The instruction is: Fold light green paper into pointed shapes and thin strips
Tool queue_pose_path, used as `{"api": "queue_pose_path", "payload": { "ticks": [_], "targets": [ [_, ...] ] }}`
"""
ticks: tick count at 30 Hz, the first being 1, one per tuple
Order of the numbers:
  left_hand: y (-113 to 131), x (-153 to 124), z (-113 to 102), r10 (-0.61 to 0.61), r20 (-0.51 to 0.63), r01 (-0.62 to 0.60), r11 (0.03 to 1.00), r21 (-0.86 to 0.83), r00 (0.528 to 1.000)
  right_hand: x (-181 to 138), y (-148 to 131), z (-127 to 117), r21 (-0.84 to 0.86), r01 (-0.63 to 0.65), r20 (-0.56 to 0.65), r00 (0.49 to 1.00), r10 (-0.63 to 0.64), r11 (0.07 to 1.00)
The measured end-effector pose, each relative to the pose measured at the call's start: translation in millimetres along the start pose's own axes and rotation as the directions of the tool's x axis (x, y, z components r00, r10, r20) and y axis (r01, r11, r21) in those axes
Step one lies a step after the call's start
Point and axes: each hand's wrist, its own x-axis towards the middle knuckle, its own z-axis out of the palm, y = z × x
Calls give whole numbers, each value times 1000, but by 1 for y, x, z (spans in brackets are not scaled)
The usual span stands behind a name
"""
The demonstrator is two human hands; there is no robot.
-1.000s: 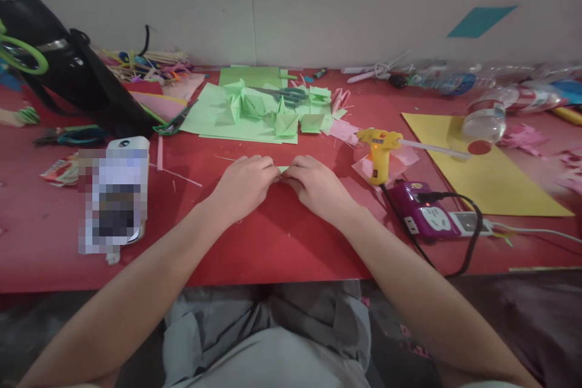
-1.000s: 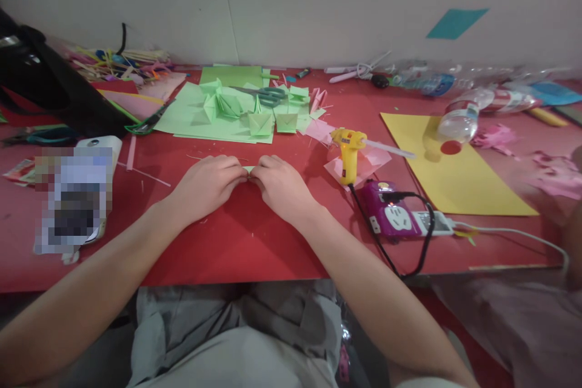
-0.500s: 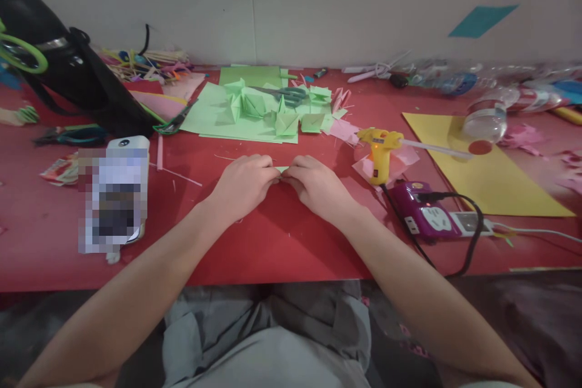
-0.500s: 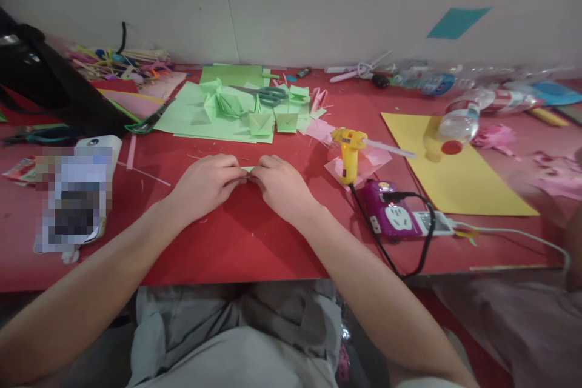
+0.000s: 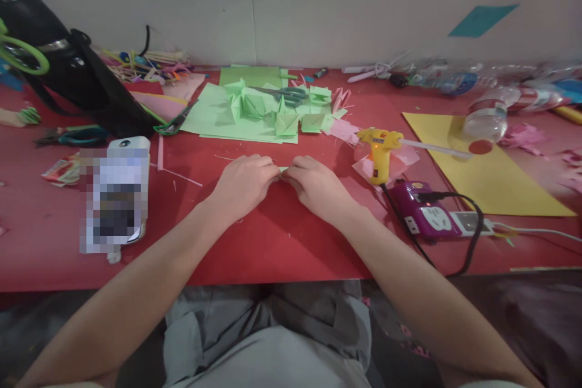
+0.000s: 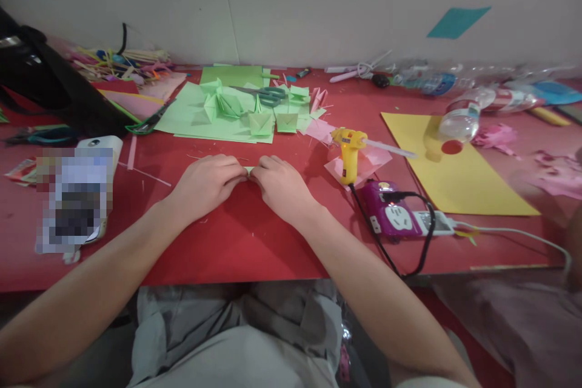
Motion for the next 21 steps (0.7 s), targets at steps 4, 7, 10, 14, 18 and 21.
{"api": "queue_pose_path", "payload": {
  "ticks": [4,7,10,14,18,21],
  "targets": [
    [0,0,1,6,12,-6,999,38,1000,0,0,0,3,5,-12,1000,-5,1000],
    [-1,0,2,8,17,-9,998,54,1000,-1,2,1,37,23,-37,999,-22,999],
    [-1,0,3,20,12,-20,998,62,1000,-1,3,1,59,29,-55,998,-26,998],
    [-2,-1,4,42,-15,-41,995,87,999,-1,4,2,58,20,-48,999,-17,998],
    [-3,-1,5,49,-19,-47,994,101,999,-1,4,2,38,13,-45,999,-11,999],
    [-3,-1,5,54,-1,-54,994,100,999,-2,4,2,28,9,-40,999,-8,1000]
  ]
}}
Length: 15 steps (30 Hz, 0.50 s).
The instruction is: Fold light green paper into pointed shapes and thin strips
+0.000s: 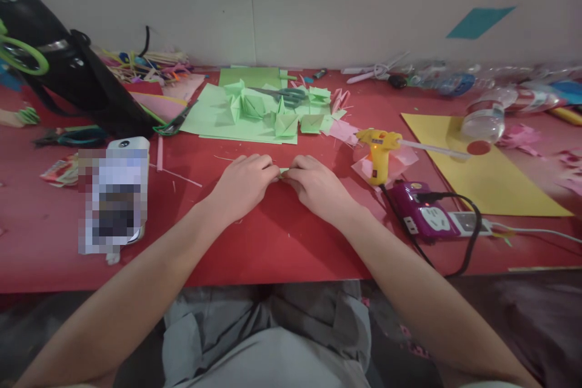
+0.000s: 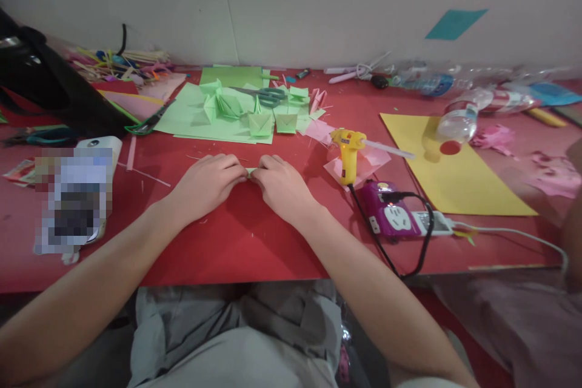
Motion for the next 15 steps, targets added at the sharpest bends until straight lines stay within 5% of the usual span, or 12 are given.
{"api": "queue_pose_path", "payload": {
  "ticks": [15],
  "targets": [
    [-1,0,-9,-4,69,10,996,-92,998,1,-1,-3,105,-52,23,999,50,993]
  ]
}}
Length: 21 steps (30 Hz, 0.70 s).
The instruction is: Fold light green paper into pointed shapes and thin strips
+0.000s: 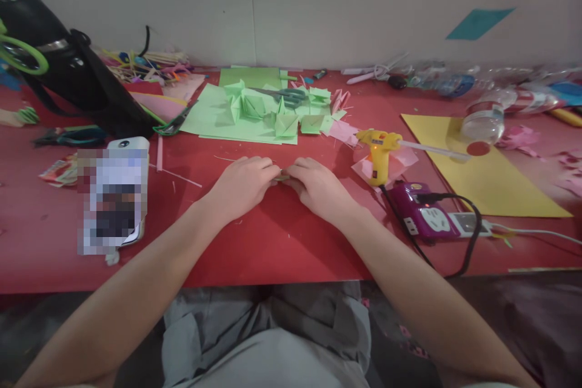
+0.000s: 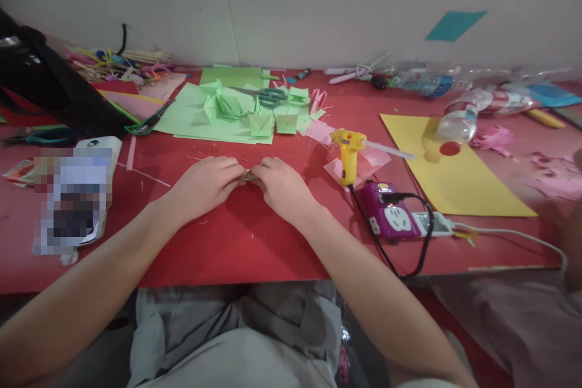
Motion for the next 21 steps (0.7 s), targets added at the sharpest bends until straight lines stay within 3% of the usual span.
{"api": "queue_pose_path", "payload": {
  "ticks": [15,21],
  "targets": [
    [-1,0,2,14,-6,-14,999,33,1000,1,0,-1,-3,-8,5,1000,8,1000],
    [-1,-1,0,34,24,-35,999,13,999,1,0,0,120,-18,-9,1000,20,993]
  ]
}}
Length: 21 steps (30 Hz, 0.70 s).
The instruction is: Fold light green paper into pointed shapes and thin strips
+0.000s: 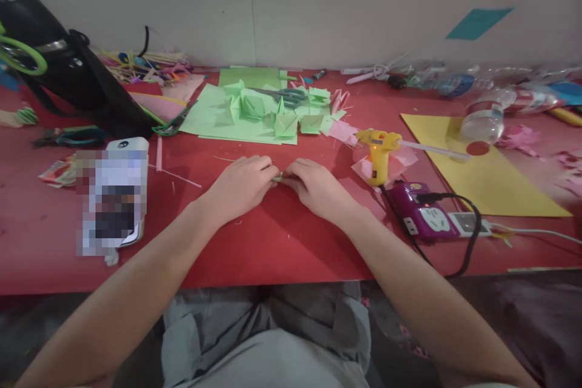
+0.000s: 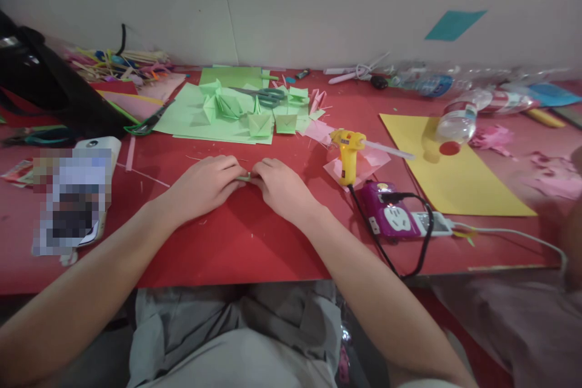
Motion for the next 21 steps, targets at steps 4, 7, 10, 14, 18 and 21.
{"api": "queue_pose_path", "payload": {
  "ticks": [4,7,10,14,18,21],
  "targets": [
    [-1,0,-2,-23,-8,22,999,-41,1000,0,0,-1,117,7,-39,999,-2,993],
    [-4,0,-1,-53,-36,47,987,-151,998,0,1,-2,187,4,-80,997,11,982],
    [-9,-2,-2,-98,-71,70,941,-332,993,-1,1,-6,267,8,-144,989,32,964],
    [-14,-3,-5,-177,-71,108,824,-556,982,-1,0,-13,441,-9,-209,971,112,898],
    [-15,-4,-6,-285,4,198,654,-730,958,-2,2,-16,655,-75,-194,945,262,752],
    [-13,-4,-4,-343,28,203,484,-851,939,0,4,-13,822,-43,-164,937,308,568]
  ]
}}
